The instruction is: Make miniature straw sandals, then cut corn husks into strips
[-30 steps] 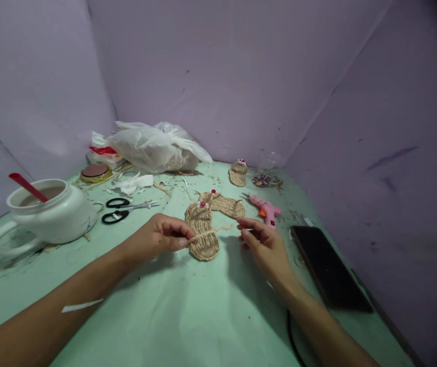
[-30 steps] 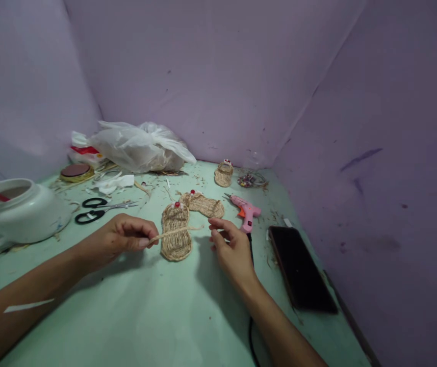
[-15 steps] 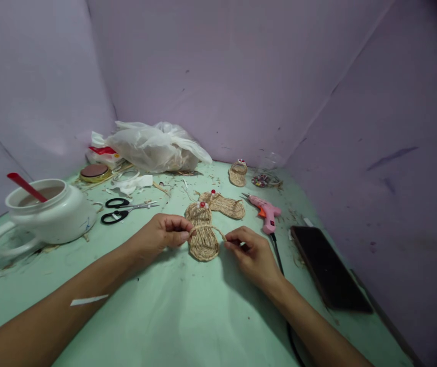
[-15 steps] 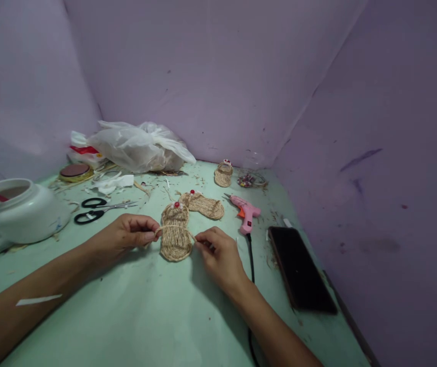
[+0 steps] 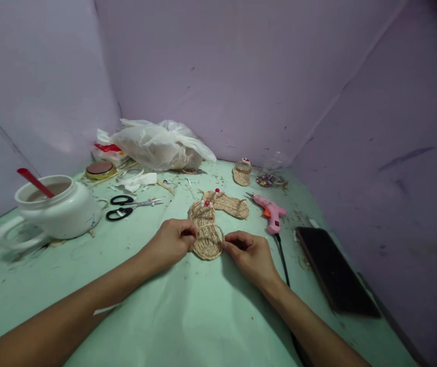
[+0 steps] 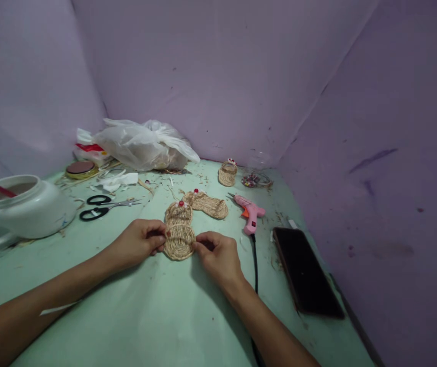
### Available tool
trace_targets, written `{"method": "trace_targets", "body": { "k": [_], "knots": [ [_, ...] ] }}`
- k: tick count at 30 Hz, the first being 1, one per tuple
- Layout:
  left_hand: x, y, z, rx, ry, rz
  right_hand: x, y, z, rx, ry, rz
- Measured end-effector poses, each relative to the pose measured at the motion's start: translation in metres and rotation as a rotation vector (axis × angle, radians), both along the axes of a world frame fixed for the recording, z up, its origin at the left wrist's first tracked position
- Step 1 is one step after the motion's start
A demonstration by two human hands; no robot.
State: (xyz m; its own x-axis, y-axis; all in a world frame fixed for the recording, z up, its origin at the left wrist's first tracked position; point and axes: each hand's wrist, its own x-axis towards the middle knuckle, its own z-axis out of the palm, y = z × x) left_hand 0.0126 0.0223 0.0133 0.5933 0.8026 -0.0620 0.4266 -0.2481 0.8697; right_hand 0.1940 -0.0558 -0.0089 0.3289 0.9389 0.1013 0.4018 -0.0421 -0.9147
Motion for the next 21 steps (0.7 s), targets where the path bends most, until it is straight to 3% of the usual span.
{"method": "trace_targets", "body": {
  "k": [4,9,14,21],
  "knots": [
    [0.001,-0.003,0.002,0.064,0.048,0.002,-0.002,-0.001,0.0,0.027,0.007,-0.023],
    [0.001,-0.003,0.006,-0.011,0.063,0.052,0.0,0.002,-0.001,0.113,-0.064,-0.029],
    [0.0,-0.004,0.004,-0.008,0.098,0.099,0.001,0.005,-0.003,0.047,-0.079,0.041],
    [0.003,-0.008,-0.004,-0.003,0.034,0.135,-0.003,0.004,-0.003,-0.049,0.053,0.032]
  ]
}}
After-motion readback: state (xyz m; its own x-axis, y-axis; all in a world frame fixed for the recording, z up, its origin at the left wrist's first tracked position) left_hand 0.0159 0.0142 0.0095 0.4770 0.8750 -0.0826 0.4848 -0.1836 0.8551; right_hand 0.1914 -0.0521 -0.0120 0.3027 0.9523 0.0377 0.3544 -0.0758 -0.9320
